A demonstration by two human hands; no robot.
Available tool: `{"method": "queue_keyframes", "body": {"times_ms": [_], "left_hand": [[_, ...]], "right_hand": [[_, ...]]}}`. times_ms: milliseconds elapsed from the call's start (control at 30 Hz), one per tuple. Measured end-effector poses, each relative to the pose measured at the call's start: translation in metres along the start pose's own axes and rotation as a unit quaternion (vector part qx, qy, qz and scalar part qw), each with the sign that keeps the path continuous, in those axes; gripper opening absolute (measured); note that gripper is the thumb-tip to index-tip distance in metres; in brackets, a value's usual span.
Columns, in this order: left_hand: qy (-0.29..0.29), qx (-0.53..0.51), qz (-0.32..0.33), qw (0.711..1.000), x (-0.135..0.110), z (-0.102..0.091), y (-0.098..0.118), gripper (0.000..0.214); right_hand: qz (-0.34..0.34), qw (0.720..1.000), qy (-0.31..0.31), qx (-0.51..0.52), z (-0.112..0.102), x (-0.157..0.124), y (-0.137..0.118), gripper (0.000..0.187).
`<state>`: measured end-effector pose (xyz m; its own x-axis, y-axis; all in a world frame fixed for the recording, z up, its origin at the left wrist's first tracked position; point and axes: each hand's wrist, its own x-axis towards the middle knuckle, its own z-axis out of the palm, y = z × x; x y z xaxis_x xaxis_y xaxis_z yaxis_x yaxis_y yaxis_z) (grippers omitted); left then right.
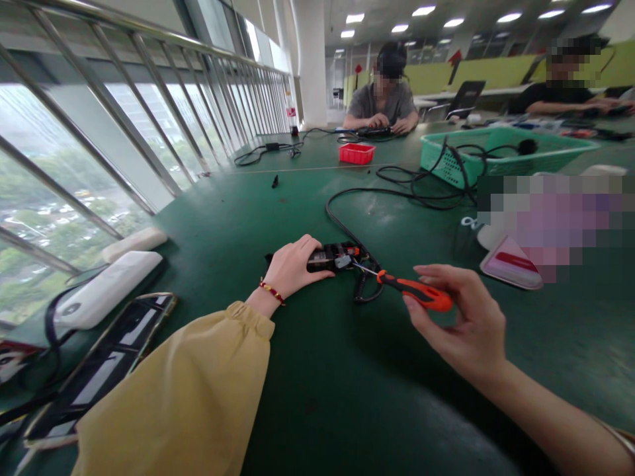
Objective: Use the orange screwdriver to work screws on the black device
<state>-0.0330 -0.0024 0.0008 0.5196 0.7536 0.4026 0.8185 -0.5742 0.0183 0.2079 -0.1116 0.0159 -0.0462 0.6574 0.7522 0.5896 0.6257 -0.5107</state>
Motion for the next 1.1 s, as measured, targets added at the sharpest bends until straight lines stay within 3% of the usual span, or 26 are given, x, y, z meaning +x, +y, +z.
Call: {"method": "queue_keyframes", "body": {"times_ms": [100,300,467,633,800,867,1000,1100], "left_hand": [[0.001,-0.002,0.001,1.000,-0.0001,-0.0004,0.0002,0.047],[0.005,-0.003,0.002,1.000,0.0002,-0.0015,0.0010,0.046],[0.003,-0.006,0.004,1.000,0.0002,-0.0017,0.0008,0.046],[0.005,-0.005,0.007,1.000,0.0001,-0.0015,0.0007,0.045],[0.001,-0.005,0.005,1.000,0.0001,-0.0021,0.0011,0.046],[0.001,-0.004,0.006,1.000,0.0000,-0.0022,0.0012,0.045],[0.002,-0.004,0.006,1.000,0.0001,-0.0020,0.0012,0.045],[0.003,-0.007,0.005,1.000,0.0001,-0.0020,0.0011,0.046]], "right_hand": [[-0.013,1.000,0.013,0.023,0.0003,0.0005,-0.0003,0.040],[0.019,0.999,-0.030,-0.033,-0.0004,-0.0012,0.0002,0.021],[-0.011,1.000,0.021,0.007,-0.0003,0.0004,0.0004,0.038],[0.000,0.998,-0.044,-0.033,-0.0017,0.0004,-0.0005,0.018],[-0.004,1.000,0.029,0.000,0.0003,-0.0016,0.0030,0.044],[0.006,1.000,0.028,0.000,0.0007,-0.0014,0.0032,0.040],[0.026,0.999,-0.041,-0.024,0.0001,-0.0012,0.0012,0.020],[0.016,1.000,-0.003,-0.013,-0.0001,-0.0013,0.0014,0.033]]}}
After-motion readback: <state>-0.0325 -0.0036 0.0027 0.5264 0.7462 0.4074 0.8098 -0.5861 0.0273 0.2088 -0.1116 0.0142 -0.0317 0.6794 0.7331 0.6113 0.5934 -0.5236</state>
